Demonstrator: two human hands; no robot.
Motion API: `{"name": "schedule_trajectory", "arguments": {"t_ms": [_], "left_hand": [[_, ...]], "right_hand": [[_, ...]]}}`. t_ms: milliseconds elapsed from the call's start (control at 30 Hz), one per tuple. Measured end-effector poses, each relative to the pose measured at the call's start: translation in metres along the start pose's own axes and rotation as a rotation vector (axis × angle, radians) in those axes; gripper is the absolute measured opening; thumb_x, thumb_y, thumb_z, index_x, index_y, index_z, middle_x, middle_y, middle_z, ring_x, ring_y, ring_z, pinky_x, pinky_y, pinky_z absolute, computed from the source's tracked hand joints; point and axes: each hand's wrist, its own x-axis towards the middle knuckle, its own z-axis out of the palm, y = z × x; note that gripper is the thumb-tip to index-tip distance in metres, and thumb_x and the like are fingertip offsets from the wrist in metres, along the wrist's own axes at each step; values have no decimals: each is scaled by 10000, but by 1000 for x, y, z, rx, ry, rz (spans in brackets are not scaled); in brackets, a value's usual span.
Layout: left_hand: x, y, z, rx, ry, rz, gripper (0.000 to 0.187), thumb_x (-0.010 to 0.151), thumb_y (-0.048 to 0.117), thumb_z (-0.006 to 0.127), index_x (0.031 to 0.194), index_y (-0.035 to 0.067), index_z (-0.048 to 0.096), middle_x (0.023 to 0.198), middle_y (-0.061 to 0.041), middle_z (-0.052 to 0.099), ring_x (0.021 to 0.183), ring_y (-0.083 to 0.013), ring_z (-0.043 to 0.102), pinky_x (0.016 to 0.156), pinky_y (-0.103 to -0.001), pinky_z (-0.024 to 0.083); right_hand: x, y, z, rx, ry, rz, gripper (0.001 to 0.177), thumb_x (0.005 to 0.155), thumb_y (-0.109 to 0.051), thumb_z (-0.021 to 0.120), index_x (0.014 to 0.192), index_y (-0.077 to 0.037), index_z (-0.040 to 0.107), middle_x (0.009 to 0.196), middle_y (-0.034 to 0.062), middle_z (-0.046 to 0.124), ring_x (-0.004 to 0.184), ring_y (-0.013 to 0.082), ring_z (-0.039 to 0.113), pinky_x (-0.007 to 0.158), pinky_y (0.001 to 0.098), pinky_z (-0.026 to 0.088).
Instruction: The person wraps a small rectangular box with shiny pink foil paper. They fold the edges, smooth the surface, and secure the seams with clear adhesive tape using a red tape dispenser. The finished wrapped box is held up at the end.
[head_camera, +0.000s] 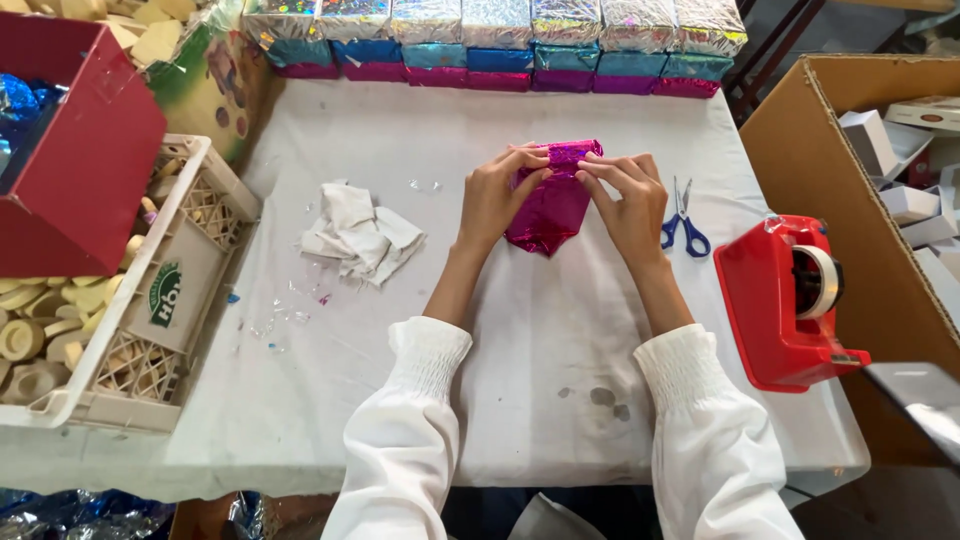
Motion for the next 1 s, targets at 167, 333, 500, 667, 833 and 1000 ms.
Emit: {"name": "schedule_trajectory", "arguments": {"t_ms": [167, 333, 500, 667, 833, 1000], "left_hand": [[-4, 12, -4, 121, -49, -32, 225, 939, 220, 749, 1150, 152, 707, 1108, -31, 767, 982, -250, 747, 818, -360, 593], [-5, 10, 2, 342, -32, 159, 375, 966, 250, 692, 1337, 196, 679, 1117, -11, 714, 959, -277, 726, 834, -390, 585], [-14, -4, 16, 509, 18, 242, 305, 935, 217, 691, 1238, 242, 714, 1167, 47, 699, 1046, -249, 727, 930, -391, 588], [-16, 16, 5, 441, 14, 182, 291, 940, 178, 704, 1228, 211, 730, 1184, 25, 703, 1053, -223, 722, 822, -365, 585], [-17, 13, 13, 342, 94, 192, 250, 959, 185, 704, 1205, 204, 738, 1193, 35, 696, 1110, -195, 716, 853, -349, 590], [-16, 16, 8, 334, 76, 159, 226, 975, 206, 704, 1195, 186, 749, 1174, 30, 702, 1095, -201, 716, 807, -357, 582]], "right_hand": [[-3, -6, 2, 28, -4, 104, 167, 928, -86, 842, 1080, -98, 774, 952, 14, 747, 851, 193, 584, 714, 307, 529], [0, -5, 0, 34, -12, 36, 188, 912, -74, 830, 1076, -104, 743, 978, 26, 733, 885, 209, 600, 690, 294, 542], [-6, 2, 4, -56, -123, 85, 251, 945, -80, 821, 1166, -153, 727, 951, 20, 670, 811, 189, 606, 695, 330, 532], [-10, -23, -47, -47, -279, 101, 441, 903, -141, 813, 1315, -136, 655, 1105, 52, 695, 709, 185, 625, 646, 356, 524], [-20, -26, -104, 31, -305, 190, 399, 931, -185, 760, 1307, -141, 635, 1278, 68, 686, 730, 144, 670, 663, 301, 560], [-22, -36, -154, -123, -520, 160, 319, 920, -227, 755, 1229, -171, 702, 1136, 26, 724, 769, 162, 696, 689, 317, 569]]}}
